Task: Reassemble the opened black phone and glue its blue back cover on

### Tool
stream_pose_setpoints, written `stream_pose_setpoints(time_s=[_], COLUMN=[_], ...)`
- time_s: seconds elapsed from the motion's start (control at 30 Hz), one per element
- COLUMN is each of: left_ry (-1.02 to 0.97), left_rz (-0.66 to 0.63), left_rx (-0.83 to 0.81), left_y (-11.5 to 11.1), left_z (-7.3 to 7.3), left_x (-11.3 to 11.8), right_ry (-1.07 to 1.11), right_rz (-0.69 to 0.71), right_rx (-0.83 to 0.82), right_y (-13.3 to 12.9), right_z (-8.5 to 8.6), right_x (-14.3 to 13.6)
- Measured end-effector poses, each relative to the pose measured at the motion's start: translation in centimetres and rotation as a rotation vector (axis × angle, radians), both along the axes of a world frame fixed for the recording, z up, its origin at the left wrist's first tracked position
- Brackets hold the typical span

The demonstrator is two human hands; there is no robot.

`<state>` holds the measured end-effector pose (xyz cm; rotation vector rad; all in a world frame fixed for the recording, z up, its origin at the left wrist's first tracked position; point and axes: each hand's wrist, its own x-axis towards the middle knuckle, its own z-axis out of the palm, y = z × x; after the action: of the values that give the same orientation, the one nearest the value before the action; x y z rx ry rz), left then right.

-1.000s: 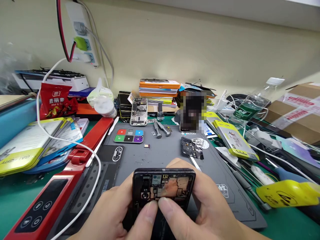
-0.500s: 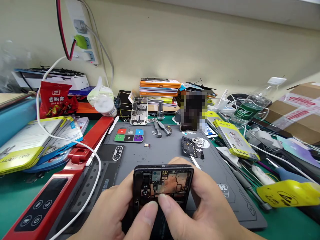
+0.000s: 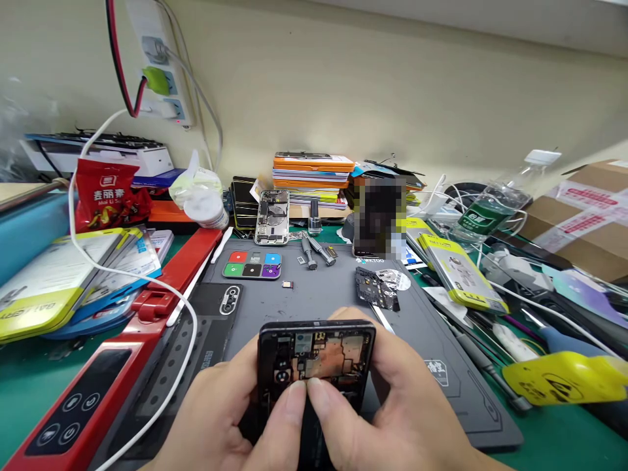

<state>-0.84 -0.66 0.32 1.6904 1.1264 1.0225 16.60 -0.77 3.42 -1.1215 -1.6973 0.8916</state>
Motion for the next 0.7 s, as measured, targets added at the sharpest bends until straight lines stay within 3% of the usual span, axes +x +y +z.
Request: stream_pose_setpoints(time_s=[0.13, 0.27, 0.57, 0.7], left_ry=[0.008, -0.065, -0.139, -0.187], left_rz=[-0.021, -0.025, -0.073, -0.093], left_rx=[-0.017, -0.093, -0.312, -0.311], left_y=[0.2, 0.4, 0.7, 0.7], left_z=[0.4, 0.3, 0.5, 0.4], left_x=[0.0, 0.3, 0.1, 0.0], right_ry=[0.068, 0.138, 0.13, 0.159], right_rz=[-0.038, 0.011, 0.078, 0.076], right_rx=[-0.122, -0.213, -0.224, -0.277], right_y=[-0.1, 0.0, 0.3, 0.4], right_z=[0.4, 0.6, 0.8, 0.8], right_x=[-0.4, -0.6, 0.5, 0.5])
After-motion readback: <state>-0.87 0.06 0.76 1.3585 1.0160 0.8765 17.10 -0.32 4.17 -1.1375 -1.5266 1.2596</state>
